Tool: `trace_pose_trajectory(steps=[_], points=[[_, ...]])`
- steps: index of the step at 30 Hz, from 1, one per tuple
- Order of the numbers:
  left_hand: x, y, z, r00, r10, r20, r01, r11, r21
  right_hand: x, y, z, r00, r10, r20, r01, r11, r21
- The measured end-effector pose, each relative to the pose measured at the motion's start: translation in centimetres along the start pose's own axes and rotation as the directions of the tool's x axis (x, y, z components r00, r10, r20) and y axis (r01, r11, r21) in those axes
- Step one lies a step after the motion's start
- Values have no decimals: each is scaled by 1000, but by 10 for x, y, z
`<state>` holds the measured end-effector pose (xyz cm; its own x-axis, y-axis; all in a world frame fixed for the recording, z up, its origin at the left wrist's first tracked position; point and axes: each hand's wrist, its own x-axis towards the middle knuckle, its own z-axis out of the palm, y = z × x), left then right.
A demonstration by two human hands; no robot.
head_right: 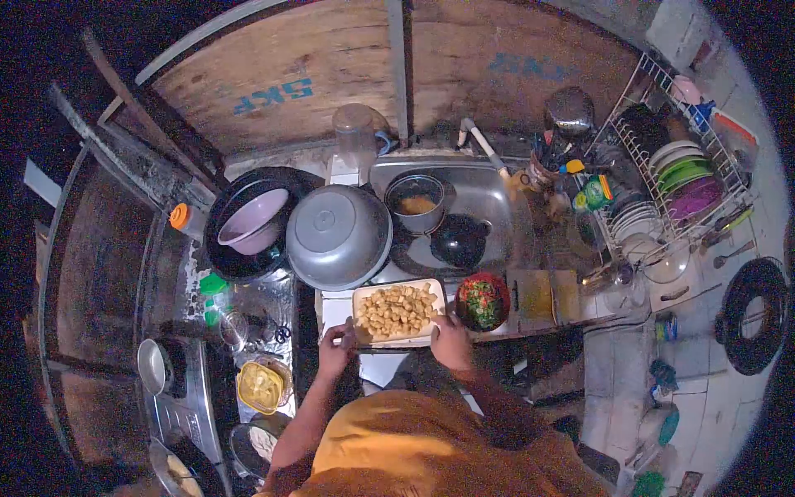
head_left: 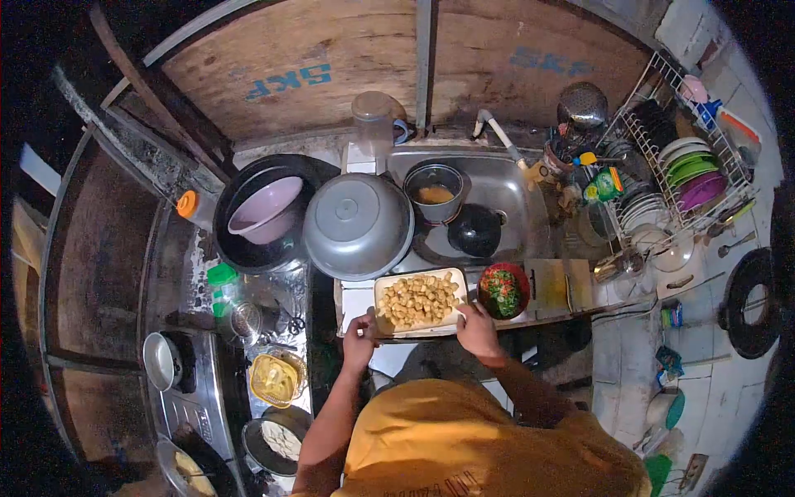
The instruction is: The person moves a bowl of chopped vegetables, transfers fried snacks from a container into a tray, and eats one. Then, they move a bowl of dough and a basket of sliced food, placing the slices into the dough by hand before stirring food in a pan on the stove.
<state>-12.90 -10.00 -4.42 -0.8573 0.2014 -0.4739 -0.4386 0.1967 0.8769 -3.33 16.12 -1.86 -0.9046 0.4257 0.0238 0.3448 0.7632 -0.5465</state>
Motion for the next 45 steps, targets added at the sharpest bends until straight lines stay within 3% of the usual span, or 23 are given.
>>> trace_pose_trajectory(steps=[4,7,10,14,21,24,26,31,34,38,40,41,43,45], points=[[-18,0,-8,1000,-10,-9,10,1000,7,44,3,19,944,-165,284,180,983,-25],[-22,-11,-17,999,31,20,-30,999,-23,63,-9,22,911,-278,306,313,947,-70],[-25,-17,-18,1000,-6,-20,5,996,-88,62,-24,17,916,-229,328,284,950,-132],[-21,-32,-22,1000,-10,2,10,987,-159,68,-15,19,879,-329,344,366,929,-47],[-24,-23,-17,1000,25,12,-23,993,-119,71,6,11,924,-114,366,141,989,-48],[-25,-17,-14,1000,-6,17,9,988,-152,72,-3,11,929,-179,324,189,982,-1],[-25,-13,-14,1000,1,27,3,988,-152,69,-16,14,856,-453,251,466,885,6],[-29,-12,-17,999,32,18,-30,990,-136,68,-32,41,822,-342,455,389,921,-12],[-28,-15,-22,1000,15,0,-14,986,-169,70,-28,58,820,-470,328,522,848,-91],[-28,-21,-27,1000,25,1,-25,986,-166,68,-26,66,822,-499,275,543,831,-116],[-29,-18,-28,1000,14,7,-13,988,-152,70,-27,58,840,-473,268,472,879,70],[-30,-17,-27,1000,16,-2,-16,989,-144,70,-27,52,839,-476,265,476,877,69],[-30,-17,-27,1000,21,-10,-22,990,-136,63,-45,19,906,-360,223,329,929,168],[-30,-21,-24,999,35,-5,-36,988,-152,45,-83,-38,898,-92,430,-147,859,490]])
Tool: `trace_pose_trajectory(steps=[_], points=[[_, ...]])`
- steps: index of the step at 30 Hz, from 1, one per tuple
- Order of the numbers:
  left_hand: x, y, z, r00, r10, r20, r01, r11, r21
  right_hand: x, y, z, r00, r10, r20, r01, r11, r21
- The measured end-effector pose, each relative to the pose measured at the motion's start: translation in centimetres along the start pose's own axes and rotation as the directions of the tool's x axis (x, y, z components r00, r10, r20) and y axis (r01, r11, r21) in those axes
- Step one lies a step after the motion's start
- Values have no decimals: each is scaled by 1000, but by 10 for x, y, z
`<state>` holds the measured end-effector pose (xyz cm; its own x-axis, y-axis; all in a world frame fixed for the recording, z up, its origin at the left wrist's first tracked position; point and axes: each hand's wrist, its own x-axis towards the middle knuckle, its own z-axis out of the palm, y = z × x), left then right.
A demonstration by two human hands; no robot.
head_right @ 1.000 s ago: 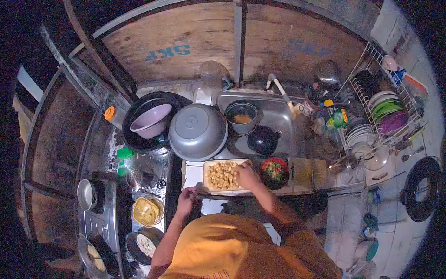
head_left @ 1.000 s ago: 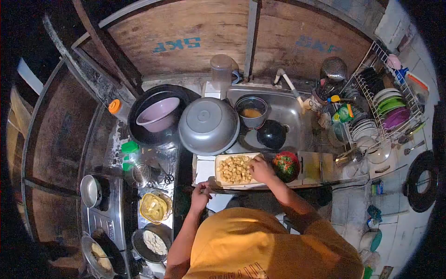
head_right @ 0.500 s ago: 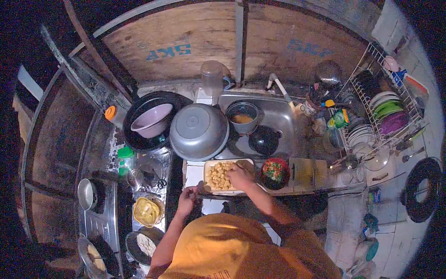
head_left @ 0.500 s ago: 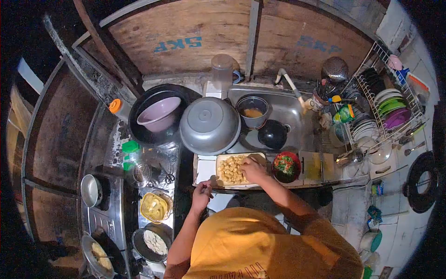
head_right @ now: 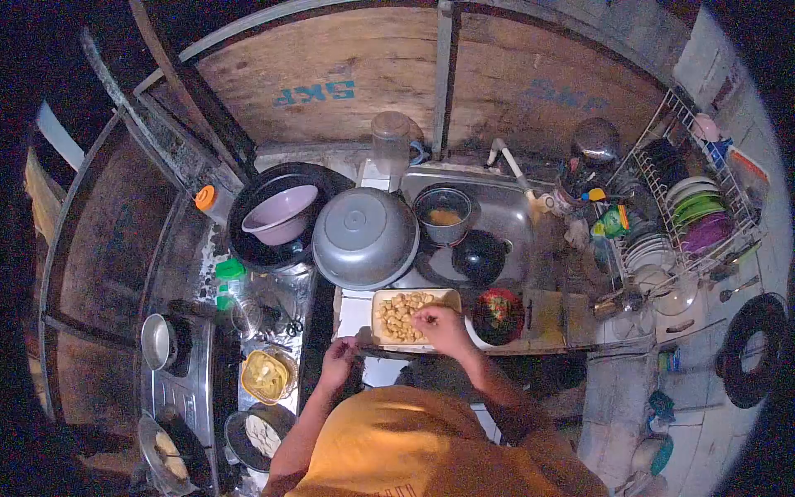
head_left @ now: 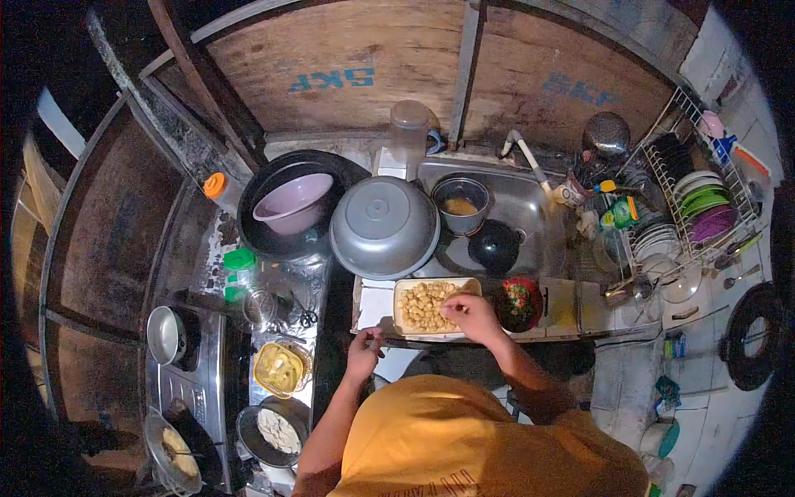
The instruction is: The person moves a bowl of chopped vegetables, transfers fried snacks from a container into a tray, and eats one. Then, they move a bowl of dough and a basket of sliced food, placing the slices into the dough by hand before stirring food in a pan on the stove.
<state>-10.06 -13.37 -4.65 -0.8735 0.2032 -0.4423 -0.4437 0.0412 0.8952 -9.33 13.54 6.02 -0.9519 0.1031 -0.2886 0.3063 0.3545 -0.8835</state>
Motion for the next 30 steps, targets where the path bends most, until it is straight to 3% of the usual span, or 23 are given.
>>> trace_pose_trajectory(steps=[2,4,5,6,8,9,15,16,17,18,19,20,21,22,24,25,27,30], points=[[2,-3,0,1000,-11,2,11,1000,6,-44,-61,-13,969,-232,83,199,936,289],[5,-3,3,1000,-23,19,23,1000,19,-95,-136,-30,920,-304,249,140,845,516],[4,-2,6,1000,-21,20,21,1000,-1,-105,-116,-22,787,-510,348,-100,451,887],[3,-2,9,1000,-18,23,19,1000,-21,-110,-167,-41,609,-675,416,331,693,641],[4,-7,15,996,-74,45,76,996,-52,-116,-204,-45,442,-812,381,135,481,866],[5,-6,18,991,-122,55,126,988,-88,-116,-201,-49,455,-808,375,139,480,866],[0,-2,22,992,-80,103,91,990,-109,-120,-184,-49,632,-636,443,-37,546,837],[-2,-5,22,990,-99,104,116,979,-170,-101,-143,-54,644,-595,480,329,782,529],[-6,-6,21,989,-108,99,124,978,-170,-80,-104,-59,671,-551,497,599,797,76],[-7,-3,21,991,-100,93,113,982,-149,-71,-119,-56,932,-279,231,169,900,403],[-8,3,22,992,-90,87,101,987,-128,-43,-66,-47,977,-207,56,189,955,228],[-15,24,26,995,-83,51,83,997,-4,-24,-22,-46,995,-102,-5,102,989,103],[-16,24,27,996,-81,43,81,997,-7,-9,11,-48,997,-7,-82,6,1000,-22],[-18,24,28,997,-77,22,77,997,-10,-1,35,-47,997,-8,-75,7,1000,-22],[-19,24,28,998,-67,-11,67,998,-14,10,70,-40,991,118,-66,-132,954,-271],[-21,22,28,997,-72,-22,71,997,-37,12,81,-34,992,114,-57,-126,954,-272],[-21,19,30,996,-78,-42,76,995,-63,14,92,-26,965,-262,-4,229,852,-471],[-24,15,33,994,-84,-69,75,990,-123,11,91,-12,964,-234,123,263,802,-537]])
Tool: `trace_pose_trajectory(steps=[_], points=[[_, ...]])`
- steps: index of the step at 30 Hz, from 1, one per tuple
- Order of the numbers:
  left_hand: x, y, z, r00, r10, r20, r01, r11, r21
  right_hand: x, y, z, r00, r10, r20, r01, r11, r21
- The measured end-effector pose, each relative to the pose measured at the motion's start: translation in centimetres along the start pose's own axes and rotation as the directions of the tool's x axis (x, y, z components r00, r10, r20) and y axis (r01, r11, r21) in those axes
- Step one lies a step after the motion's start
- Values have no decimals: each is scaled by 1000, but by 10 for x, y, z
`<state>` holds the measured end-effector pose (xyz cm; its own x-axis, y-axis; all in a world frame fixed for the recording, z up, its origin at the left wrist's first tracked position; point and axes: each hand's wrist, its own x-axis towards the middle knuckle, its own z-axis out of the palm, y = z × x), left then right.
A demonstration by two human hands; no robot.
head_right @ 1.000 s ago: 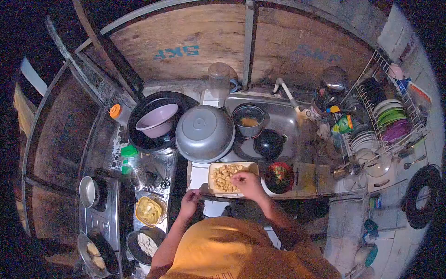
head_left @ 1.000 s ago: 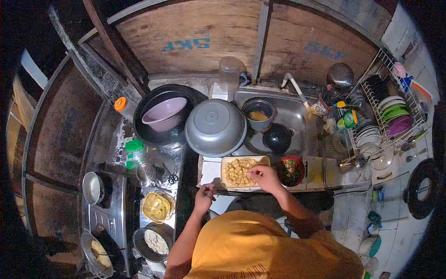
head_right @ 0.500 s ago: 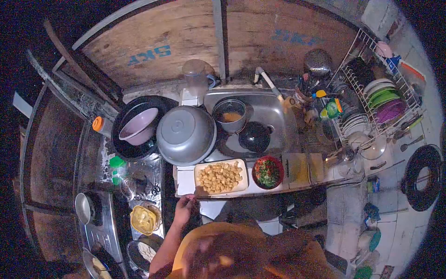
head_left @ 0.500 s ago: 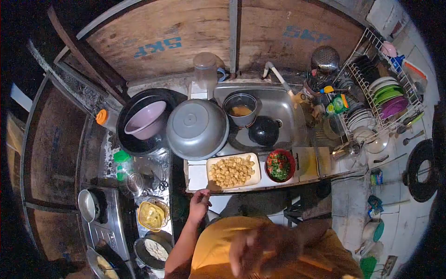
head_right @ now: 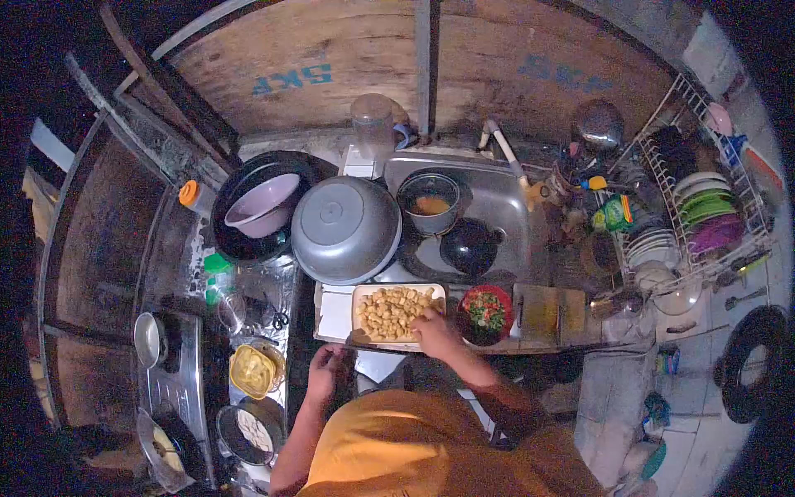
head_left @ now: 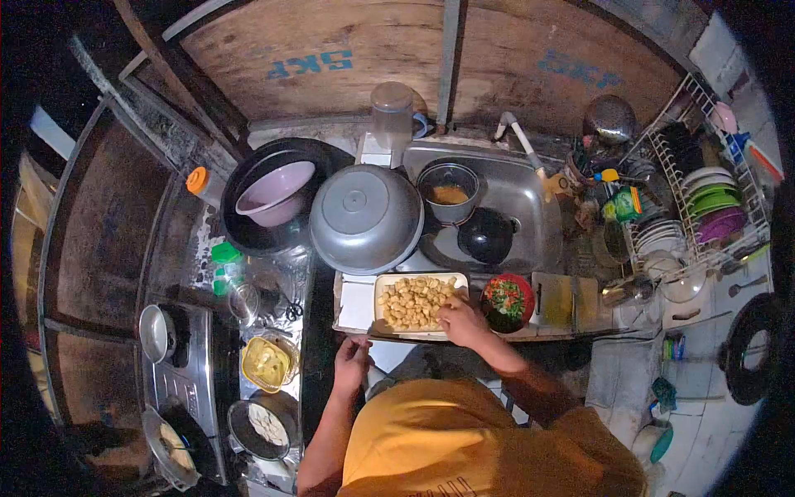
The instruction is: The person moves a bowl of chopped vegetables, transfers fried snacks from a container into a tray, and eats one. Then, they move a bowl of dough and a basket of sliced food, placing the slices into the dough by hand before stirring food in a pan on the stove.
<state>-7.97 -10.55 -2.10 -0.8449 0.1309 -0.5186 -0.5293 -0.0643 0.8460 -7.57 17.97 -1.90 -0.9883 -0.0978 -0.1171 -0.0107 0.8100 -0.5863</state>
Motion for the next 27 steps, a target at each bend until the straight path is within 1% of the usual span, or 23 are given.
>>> trace_pose_trajectory(steps=[1,2,3,5,9,11,12,14,15,18,19,21,25,27], points=[[-5,1,3,1000,-7,-22,7,1000,13,-1,-4,2,998,-10,62,14,997,-71],[-9,1,5,999,-12,-48,13,1000,23,0,-6,2,987,-52,155,79,980,-180],[-10,-3,6,998,-10,-61,11,1000,16,3,-2,7,984,-64,163,94,979,-179],[-16,-15,9,996,-19,-87,16,1000,-27,5,8,21,960,-177,216,238,924,-298],[-30,-21,15,990,4,-139,-13,998,-59,7,9,1,949,-201,243,266,924,-273],[-37,-23,19,983,-87,-164,67,990,-123,10,11,-10,952,-151,267,193,971,-139],[-39,-23,23,982,-84,-171,63,990,-125,12,8,-16,947,-178,266,222,964,-148],[-45,-26,29,970,-47,-238,15,991,-135,15,17,0,941,-209,267,259,951,-169],[-47,-26,30,969,-45,-244,12,991,-134,17,19,5,936,-233,263,287,939,-192],[-56,-30,30,966,-62,-253,26,989,-142,20,16,17,928,-235,287,308,921,-240],[-56,-35,29,962,-55,-267,10,986,-167,22,13,16,925,-247,288,319,917,-239],[-56,-38,29,957,-51,-286,-5,981,-193,23,8,12,958,-220,185,265,926,-269],[-61,-35,26,948,-41,-315,-26,978,-205,22,1,17,963,-208,170,250,926,-281],[-64,-33,27,943,-26,-331,-42,980,-196,22,-5,21,983,-182,29,182,939,-292]])
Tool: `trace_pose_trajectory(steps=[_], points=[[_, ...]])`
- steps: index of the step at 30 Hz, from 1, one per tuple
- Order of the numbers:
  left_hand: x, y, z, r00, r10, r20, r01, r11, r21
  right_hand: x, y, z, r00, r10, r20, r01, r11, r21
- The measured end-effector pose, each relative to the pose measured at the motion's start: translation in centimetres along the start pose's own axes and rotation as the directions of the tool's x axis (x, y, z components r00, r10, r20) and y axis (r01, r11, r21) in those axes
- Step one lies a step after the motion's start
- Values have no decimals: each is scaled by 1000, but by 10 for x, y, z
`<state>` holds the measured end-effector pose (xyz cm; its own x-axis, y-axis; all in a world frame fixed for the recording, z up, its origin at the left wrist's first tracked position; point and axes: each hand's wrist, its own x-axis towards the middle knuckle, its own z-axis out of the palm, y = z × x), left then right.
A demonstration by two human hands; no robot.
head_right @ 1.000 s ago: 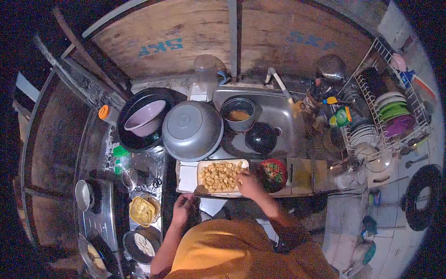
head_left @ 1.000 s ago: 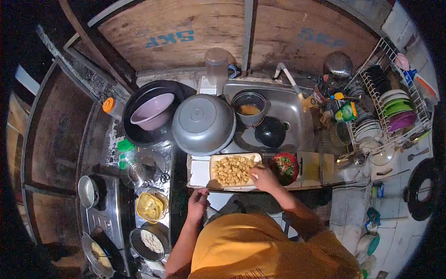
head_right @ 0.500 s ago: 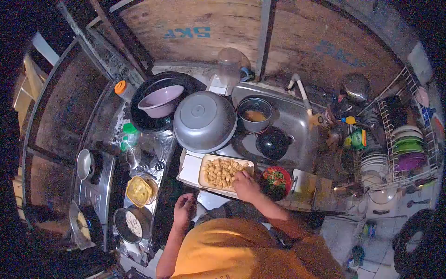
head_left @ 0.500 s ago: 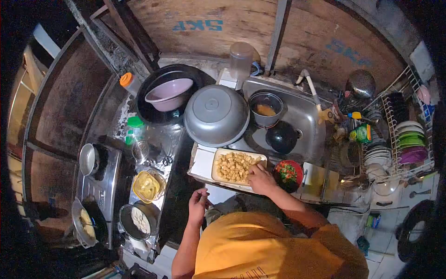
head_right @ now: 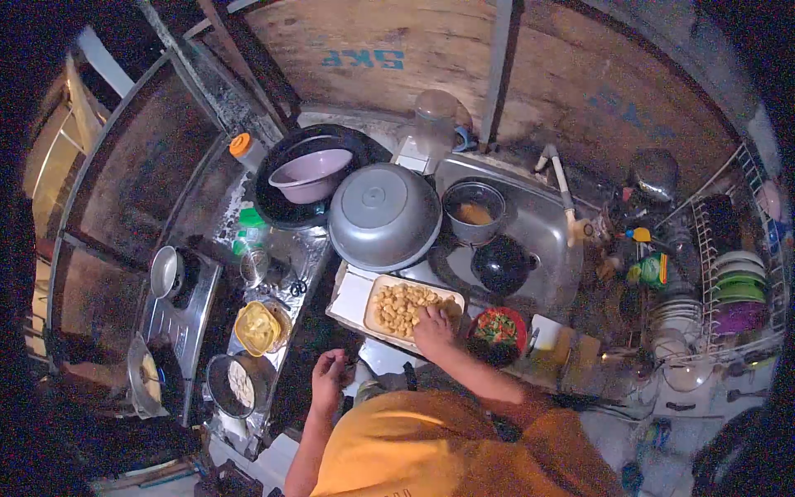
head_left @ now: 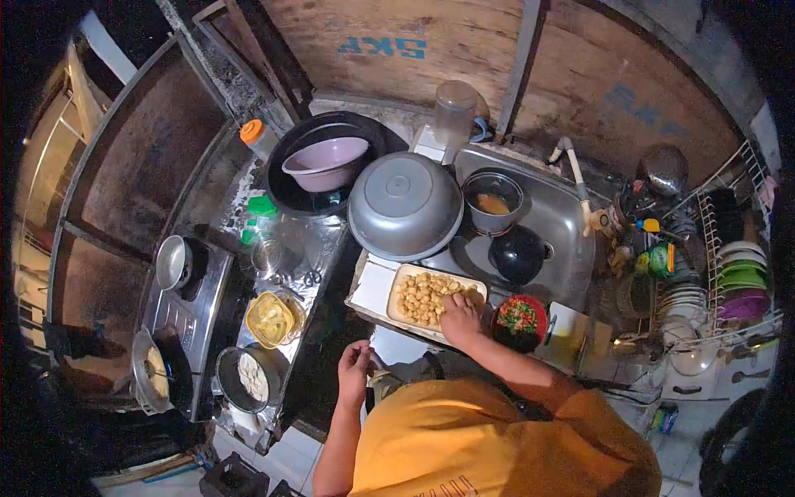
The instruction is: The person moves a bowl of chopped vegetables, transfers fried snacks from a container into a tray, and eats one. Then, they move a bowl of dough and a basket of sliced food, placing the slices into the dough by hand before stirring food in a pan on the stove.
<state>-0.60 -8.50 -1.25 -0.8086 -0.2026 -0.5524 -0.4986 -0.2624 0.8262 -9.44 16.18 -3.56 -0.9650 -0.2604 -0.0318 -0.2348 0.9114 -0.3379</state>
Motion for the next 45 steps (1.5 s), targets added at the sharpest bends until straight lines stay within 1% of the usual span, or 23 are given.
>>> trace_pose_trajectory(steps=[2,4,6,9,10,12,13,15,22,24,26,28,30,32,34,35,36,37,38,40,42,44,45], points=[[-1,-3,-2,1000,-9,3,9,1000,-29,2,9,34,997,-37,-62,37,999,-16],[-7,0,1,999,-13,-30,12,1000,-20,4,4,32,990,-69,-120,66,997,-30],[-7,1,1,998,-13,-61,12,1000,-11,3,-2,20,995,-94,21,96,987,-129],[-10,-5,-2,998,24,-61,-25,999,-27,4,-6,13,993,-103,49,109,983,-148],[-11,-4,-2,998,19,-66,-21,999,-24,3,-2,28,993,-109,46,115,982,-148],[-13,-2,-3,997,19,-77,-21,1000,-23,5,-1,48,993,68,-99,-73,996,-47],[-16,0,-4,997,23,-68,-25,999,-22,4,-1,42,993,61,-100,-66,997,-47],[-18,1,-7,997,30,-66,-31,999,-20,-1,-3,24,989,-130,-75,119,983,-140],[-28,7,-19,997,30,-75,-34,998,-46,-1,-6,26,990,-144,6,142,969,-203],[-31,9,-26,996,34,-77,-37,999,-40,-2,-9,23,997,-66,38,74,960,-271],[-30,9,-38,996,53,-65,-55,998,-31,-7,-20,-6,993,-97,73,110,972,-206],[-31,14,-52,996,61,-59,-63,997,-40,-8,-32,-27,946,-103,-306,70,991,-115],[-41,22,-63,992,99,-81,-104,993,-57,-3,-21,-36,966,-57,-253,29,993,-115],[-47,29,-81,992,93,-81,-101,989,-105,-1,-32,-69,981,112,-162,-103,993,61],[-53,23,-107,990,115,-83,-124,986,-108,7,-46,-75,962,180,-206,-100,932,347],[-60,25,-118,987,126,-100,-137,985,-109,8,-59,-82,975,108,-196,-4,884,467],[-68,29,-128,984,135,-117,-148,983,-109,6,-87,-98,978,70,-199,33,881,472],[-75,28,-140,980,150,-127,-170,972,-160,3,-125,-116,997,52,-50,7,620,784],[-80,26,-153,979,140,-147,-165,972,-170,-2,-162,-128,994,-27,102,-91,267,959],[-96,28,-177,979,118,-167,-155,961,-231,-12,-220,-135,927,-331,175,-192,-21,981],[-110,22,-198,970,128,-207,-181,947,-266,-29,-284,-149,757,-601,259,-412,-131,902],[-120,14,-221,962,138,-235,-206,933,-295,-40,-351,-174,486,-867,107,-347,-79,934],[-125,9,-233,951,156,-266,-236,924,-301,-44,-383,-189,346,-937,51,-342,-75,937]])
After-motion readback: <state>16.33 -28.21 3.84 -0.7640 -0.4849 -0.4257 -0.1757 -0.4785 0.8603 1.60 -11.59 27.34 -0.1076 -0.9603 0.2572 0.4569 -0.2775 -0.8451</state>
